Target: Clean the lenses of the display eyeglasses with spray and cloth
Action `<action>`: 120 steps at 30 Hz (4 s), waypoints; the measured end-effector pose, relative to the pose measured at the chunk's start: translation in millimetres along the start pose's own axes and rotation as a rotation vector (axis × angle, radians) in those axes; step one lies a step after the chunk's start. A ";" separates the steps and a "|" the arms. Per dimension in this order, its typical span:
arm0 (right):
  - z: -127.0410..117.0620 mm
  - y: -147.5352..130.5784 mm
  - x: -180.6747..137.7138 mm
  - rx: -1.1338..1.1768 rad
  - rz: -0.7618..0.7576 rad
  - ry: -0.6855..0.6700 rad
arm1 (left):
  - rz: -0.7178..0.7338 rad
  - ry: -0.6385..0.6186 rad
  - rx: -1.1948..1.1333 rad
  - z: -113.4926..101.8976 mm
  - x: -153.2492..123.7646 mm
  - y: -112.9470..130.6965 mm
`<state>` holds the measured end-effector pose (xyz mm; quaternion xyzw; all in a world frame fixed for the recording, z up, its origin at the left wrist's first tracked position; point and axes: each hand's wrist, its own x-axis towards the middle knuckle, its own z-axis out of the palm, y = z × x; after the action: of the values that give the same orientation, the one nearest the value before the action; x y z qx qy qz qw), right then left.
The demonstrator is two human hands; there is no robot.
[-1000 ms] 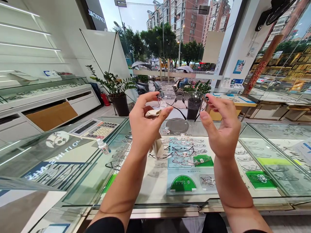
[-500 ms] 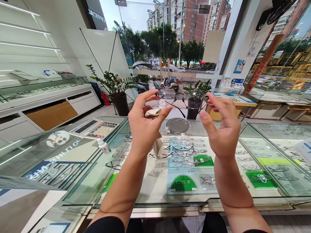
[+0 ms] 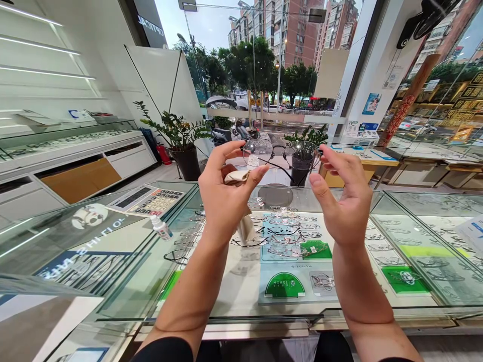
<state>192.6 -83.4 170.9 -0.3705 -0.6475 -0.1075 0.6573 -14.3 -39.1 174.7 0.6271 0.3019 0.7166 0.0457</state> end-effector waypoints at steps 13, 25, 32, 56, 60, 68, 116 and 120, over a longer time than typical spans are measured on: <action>0.8 -1.0 0.1 0.047 0.028 -0.012 | -0.018 0.046 -0.022 2.5 -2.4 6.8; 3.5 1.7 -1.1 0.141 0.130 0.013 | 0.027 0.069 -0.032 7.2 -8.5 0.5; 10.0 21.9 -0.4 0.443 0.272 0.007 | 0.088 0.044 0.038 8.7 -10.5 -6.4; 16.8 25.5 2.0 0.685 0.486 0.079 | 0.037 0.016 0.082 7.1 -8.9 2.0; 14.4 25.3 1.0 0.664 0.404 0.027 | 0.004 0.020 0.058 7.6 -7.7 2.0; 15.2 6.0 -2.7 0.546 0.192 -0.042 | -0.315 -0.207 -0.317 13.7 -6.9 -9.7; 31.8 52.4 -115.3 0.094 0.000 -0.680 | -1.066 -0.516 -0.519 -112.4 -106.4 -32.8; 57.0 35.4 -151.3 -0.109 -0.176 -0.937 | -1.059 -0.450 -0.445 -141.3 -121.9 -23.2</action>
<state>149.6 -74.1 11.3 -0.3567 -0.8964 -0.0178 0.2626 -127.0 -127.4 52.7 0.5031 0.3985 0.4926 0.5877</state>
